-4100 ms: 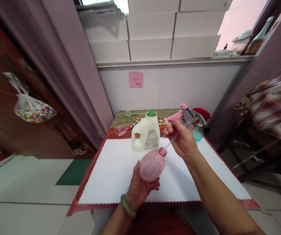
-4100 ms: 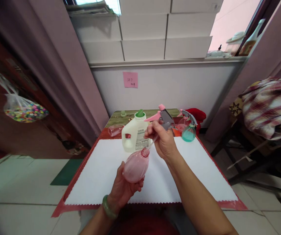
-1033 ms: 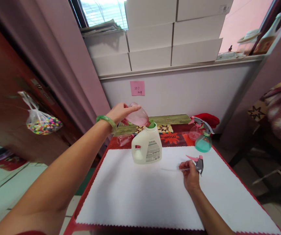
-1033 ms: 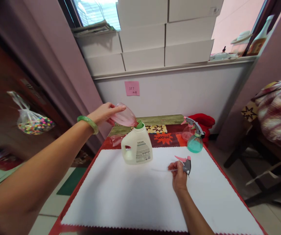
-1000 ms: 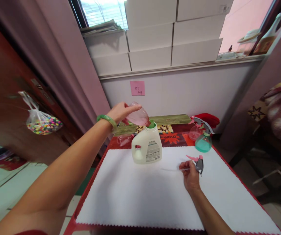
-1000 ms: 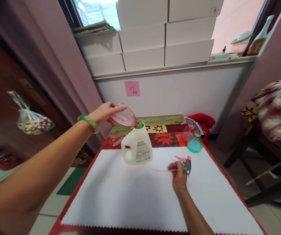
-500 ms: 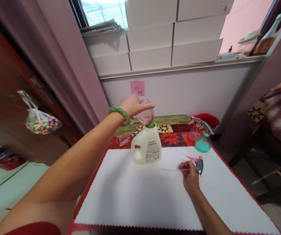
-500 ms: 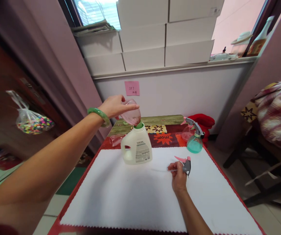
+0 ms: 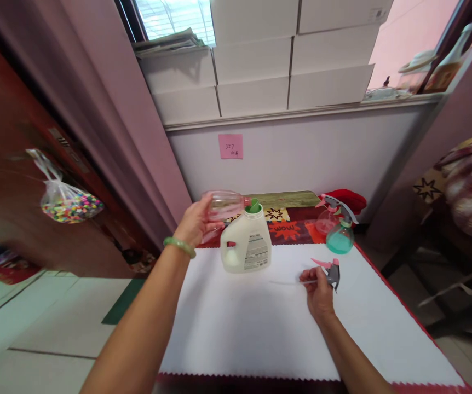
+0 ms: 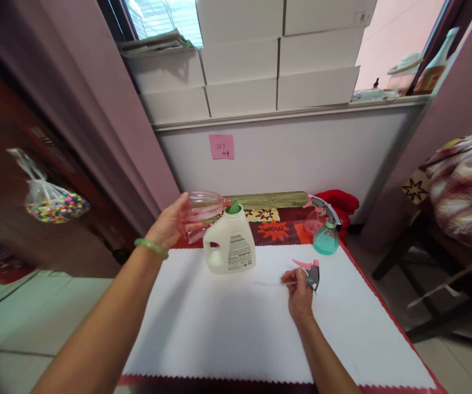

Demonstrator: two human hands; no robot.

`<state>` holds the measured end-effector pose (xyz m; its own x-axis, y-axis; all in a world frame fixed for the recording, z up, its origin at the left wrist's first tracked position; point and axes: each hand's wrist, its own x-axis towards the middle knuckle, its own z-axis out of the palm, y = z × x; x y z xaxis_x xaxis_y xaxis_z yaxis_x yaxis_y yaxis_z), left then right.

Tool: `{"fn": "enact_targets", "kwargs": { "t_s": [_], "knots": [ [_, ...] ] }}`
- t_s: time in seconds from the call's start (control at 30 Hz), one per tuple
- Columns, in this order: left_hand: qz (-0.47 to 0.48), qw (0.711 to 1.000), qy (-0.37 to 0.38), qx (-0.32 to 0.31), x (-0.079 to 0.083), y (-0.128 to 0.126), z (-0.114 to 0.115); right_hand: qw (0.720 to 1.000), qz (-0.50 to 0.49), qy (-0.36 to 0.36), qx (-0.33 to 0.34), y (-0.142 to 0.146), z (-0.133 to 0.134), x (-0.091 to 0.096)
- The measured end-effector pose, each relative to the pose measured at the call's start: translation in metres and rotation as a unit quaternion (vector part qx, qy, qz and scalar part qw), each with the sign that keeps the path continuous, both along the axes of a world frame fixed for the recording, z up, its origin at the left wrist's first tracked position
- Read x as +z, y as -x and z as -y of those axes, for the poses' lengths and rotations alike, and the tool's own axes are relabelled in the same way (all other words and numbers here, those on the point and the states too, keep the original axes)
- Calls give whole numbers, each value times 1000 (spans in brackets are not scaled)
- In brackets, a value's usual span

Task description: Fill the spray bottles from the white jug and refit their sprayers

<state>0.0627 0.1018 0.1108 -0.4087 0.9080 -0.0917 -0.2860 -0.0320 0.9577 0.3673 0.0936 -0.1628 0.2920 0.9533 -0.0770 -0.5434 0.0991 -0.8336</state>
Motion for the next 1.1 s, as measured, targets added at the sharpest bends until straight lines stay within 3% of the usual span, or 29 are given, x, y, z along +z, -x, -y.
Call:
{"fn": "enact_targets", "kwargs": {
  "t_s": [0.13, 0.23, 0.3, 0.37, 0.47, 0.57, 0.67, 1.1],
  "knots": [
    [197, 979, -50, 17, -54, -13, 47, 999, -18, 27, -2, 3, 2, 9],
    [298, 955, 9, 5, -92, -31, 86, 996, -29, 87, -10, 8, 3, 36],
    [327, 943, 64, 2, -112, -43, 108, 995, -45, 84, 1, 11, 3, 68],
    [326, 941, 88, -13, -125, -52, 123, 997, -67, 36, 25, 14, 1, 108],
    [293, 951, 97, -31, -133, -60, 134, 995, -69, -61, 42, 18, 0, 170],
    [262, 961, 86, -32, -133, -62, 137, 992, -27, -108, 64, 21, 2, 209],
    [257, 962, 83, -36, -133, -63, 139, 992, 16, -98, 81, 25, 7, 220],
    [243, 966, 74, -44, -135, -57, 149, 993, 18, -74, 88, 20, 17, 214]
  ]
}}
